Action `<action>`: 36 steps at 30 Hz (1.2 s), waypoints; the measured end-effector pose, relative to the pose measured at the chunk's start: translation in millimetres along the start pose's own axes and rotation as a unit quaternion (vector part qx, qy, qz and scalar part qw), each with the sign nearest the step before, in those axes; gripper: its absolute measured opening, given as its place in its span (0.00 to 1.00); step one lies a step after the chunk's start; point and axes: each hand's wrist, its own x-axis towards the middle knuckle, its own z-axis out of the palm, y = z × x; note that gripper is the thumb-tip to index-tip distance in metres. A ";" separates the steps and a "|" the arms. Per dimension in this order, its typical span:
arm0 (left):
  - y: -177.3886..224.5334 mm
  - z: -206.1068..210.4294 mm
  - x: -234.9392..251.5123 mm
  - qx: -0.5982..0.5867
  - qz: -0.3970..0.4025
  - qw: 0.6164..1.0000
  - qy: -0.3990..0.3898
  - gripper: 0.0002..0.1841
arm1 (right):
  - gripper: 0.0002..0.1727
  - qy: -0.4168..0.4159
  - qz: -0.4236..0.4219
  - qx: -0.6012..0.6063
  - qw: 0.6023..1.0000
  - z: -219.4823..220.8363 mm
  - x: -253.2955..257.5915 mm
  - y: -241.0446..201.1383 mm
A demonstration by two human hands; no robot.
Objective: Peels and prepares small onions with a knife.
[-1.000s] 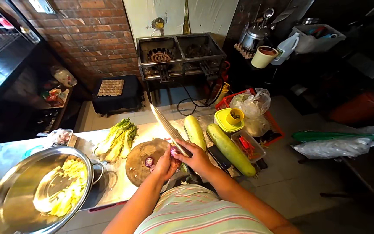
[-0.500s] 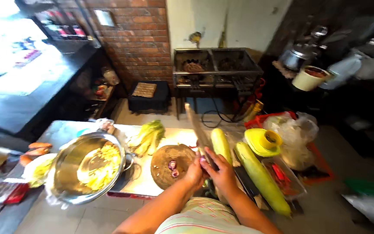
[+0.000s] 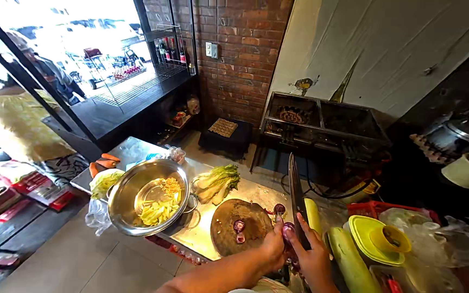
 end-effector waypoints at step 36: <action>13.9 -21.8 9.2 0.027 0.046 0.995 -0.081 0.21 | 0.23 -0.077 0.182 0.230 0.953 -33.3 22.3 -5.5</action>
